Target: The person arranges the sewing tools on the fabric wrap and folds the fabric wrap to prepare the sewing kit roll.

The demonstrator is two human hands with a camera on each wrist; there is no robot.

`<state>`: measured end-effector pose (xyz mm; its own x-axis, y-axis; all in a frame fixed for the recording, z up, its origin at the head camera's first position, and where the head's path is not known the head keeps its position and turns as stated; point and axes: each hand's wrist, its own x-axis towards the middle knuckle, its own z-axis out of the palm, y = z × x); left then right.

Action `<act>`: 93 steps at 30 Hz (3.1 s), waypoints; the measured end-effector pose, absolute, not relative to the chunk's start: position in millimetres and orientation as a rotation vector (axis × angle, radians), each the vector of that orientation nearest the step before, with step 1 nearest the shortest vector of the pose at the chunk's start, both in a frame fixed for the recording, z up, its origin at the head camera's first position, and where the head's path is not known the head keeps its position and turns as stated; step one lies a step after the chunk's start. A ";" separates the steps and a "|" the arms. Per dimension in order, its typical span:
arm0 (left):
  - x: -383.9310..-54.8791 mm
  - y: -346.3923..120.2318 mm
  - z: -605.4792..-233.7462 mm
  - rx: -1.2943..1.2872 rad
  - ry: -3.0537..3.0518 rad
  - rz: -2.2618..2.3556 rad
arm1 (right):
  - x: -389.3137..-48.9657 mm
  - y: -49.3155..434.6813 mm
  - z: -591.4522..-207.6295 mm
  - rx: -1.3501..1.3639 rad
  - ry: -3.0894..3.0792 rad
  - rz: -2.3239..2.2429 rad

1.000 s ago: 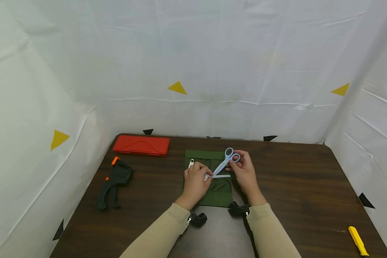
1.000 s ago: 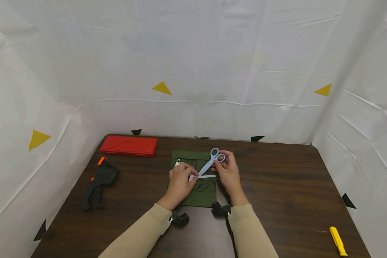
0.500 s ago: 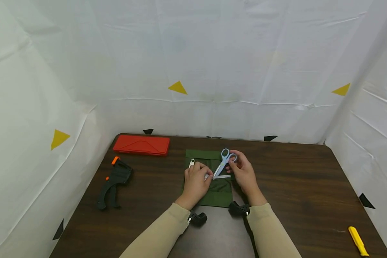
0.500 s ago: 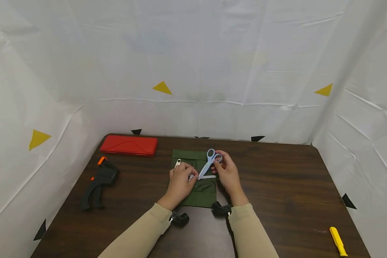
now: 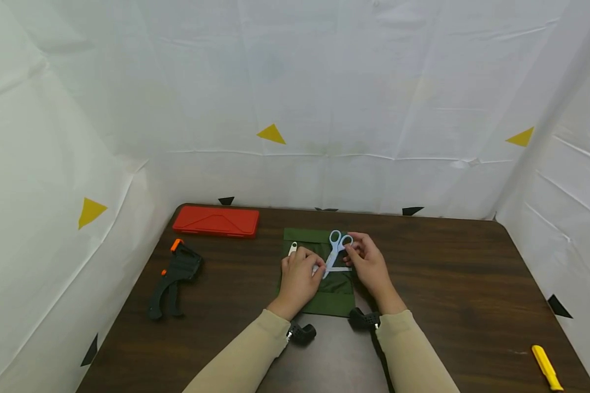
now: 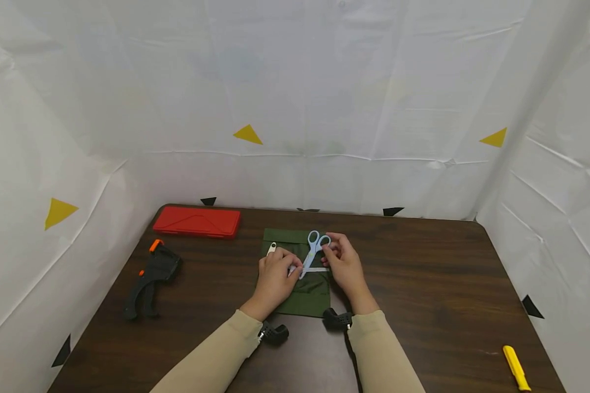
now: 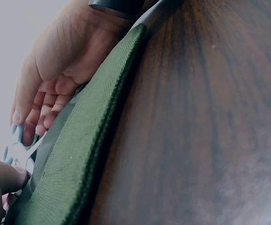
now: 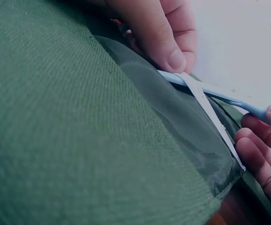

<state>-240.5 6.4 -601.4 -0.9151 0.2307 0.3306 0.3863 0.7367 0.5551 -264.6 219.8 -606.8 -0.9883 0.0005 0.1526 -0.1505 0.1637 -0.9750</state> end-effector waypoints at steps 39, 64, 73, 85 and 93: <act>-252.3 -6.5 -593.0 -0.488 -2.713 -1.332 | -260.3 216.5 -604.2 0.253 -2.602 1.447; -288.0 -90.7 -586.5 -0.813 -3.010 -1.180 | -244.9 223.2 -606.1 0.622 -2.377 1.655; -285.1 -81.2 -582.1 -0.798 -3.047 -0.973 | -249.1 236.6 -594.1 0.766 -2.617 1.328; -269.0 -69.4 -574.1 -0.832 -3.098 -0.729 | -249.1 260.1 -580.6 0.634 -2.723 1.104; -267.8 -64.1 -574.5 -0.855 -3.060 -0.658 | -250.3 267.3 -571.3 0.560 -2.806 1.017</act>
